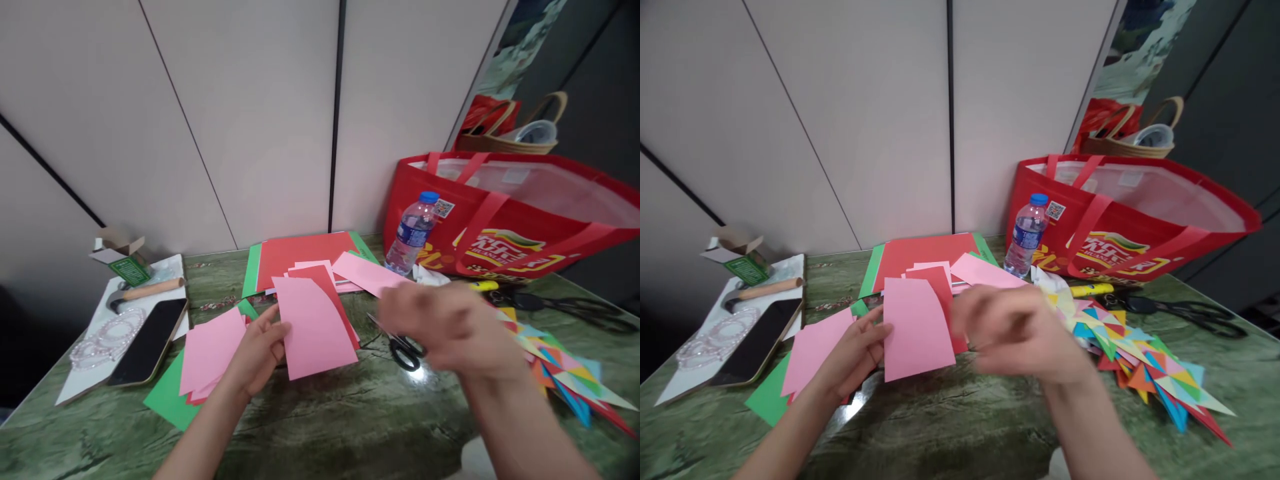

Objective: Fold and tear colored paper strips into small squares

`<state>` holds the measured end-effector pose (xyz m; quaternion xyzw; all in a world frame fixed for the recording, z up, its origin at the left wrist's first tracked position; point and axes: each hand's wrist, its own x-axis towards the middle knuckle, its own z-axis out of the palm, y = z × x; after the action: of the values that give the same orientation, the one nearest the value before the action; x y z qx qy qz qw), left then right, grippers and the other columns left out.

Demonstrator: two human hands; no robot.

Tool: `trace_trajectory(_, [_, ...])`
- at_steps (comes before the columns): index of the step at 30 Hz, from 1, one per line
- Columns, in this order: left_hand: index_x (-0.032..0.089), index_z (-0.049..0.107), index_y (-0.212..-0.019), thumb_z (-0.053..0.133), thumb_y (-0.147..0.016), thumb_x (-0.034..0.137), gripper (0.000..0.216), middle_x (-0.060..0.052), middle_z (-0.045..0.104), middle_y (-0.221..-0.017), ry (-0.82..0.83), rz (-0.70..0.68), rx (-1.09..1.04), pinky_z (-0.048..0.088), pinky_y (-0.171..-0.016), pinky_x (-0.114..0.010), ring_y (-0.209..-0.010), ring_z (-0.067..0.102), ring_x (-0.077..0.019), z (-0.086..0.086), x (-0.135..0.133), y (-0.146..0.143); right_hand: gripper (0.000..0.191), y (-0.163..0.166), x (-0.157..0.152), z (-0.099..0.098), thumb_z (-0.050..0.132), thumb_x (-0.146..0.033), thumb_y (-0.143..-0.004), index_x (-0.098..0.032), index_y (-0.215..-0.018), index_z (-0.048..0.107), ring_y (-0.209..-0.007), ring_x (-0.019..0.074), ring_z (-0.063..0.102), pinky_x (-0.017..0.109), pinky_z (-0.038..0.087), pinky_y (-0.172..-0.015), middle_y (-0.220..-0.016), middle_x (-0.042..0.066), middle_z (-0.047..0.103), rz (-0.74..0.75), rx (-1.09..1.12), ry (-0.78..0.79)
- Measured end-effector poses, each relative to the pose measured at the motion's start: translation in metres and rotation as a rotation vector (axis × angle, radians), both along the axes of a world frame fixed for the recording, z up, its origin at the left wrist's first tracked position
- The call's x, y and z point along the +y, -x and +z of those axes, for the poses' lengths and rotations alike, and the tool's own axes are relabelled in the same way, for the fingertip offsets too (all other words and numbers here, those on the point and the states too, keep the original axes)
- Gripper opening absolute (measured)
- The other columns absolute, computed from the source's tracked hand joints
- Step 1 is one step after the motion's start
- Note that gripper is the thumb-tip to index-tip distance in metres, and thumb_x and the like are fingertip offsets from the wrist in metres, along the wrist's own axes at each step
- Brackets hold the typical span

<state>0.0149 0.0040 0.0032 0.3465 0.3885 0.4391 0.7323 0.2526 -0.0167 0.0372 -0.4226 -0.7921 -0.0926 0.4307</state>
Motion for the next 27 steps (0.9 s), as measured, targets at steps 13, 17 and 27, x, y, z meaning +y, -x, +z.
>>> trace_trajectory(13, [0.019, 0.048, -0.119, 0.057, -0.068, 0.003, 0.055, -0.007, 0.068, -0.095, 0.1, -0.067, -0.114, 0.049, -0.067, -0.025, -0.073, 0.064, -0.0152, -0.011, 0.006, 0.009, 0.021, 0.065, -0.022, -0.034, 0.048, -0.013, -0.084, -0.02, -0.096, 0.065, -0.085, 0.0147, 0.064, 0.024, 0.05, -0.076, -0.094, 0.004, 0.069, 0.464, -0.051, 0.595])
trace_trajectory(17, [0.019, 0.055, -0.111, 0.063, -0.06, 0.0, 0.055, -0.005, 0.068, -0.095, 0.048, -0.079, -0.056, 0.046, -0.065, -0.022, -0.073, 0.063, -0.0153, -0.008, 0.004, 0.005, 0.009, 0.06, -0.027, -0.032, 0.06, -0.027, -0.078, -0.019, -0.076, 0.064, -0.064, 0.0118, 0.061, 0.022, 0.048, -0.062, -0.071, 0.0, 0.066, 0.459, 0.121, 0.664])
trace_trajectory(27, [0.015, 0.066, -0.091, 0.066, -0.07, 0.031, 0.026, -0.005, 0.067, -0.072, 0.074, -0.209, 0.086, 0.041, -0.057, -0.02, -0.06, 0.057, -0.0133, 0.009, -0.016, -0.008, 0.009, 0.049, -0.009, -0.046, 0.065, -0.026, -0.071, -0.02, -0.073, 0.06, -0.067, 0.0155, 0.058, 0.026, 0.045, -0.062, -0.074, 0.001, 0.064, 0.043, 0.318, 0.638])
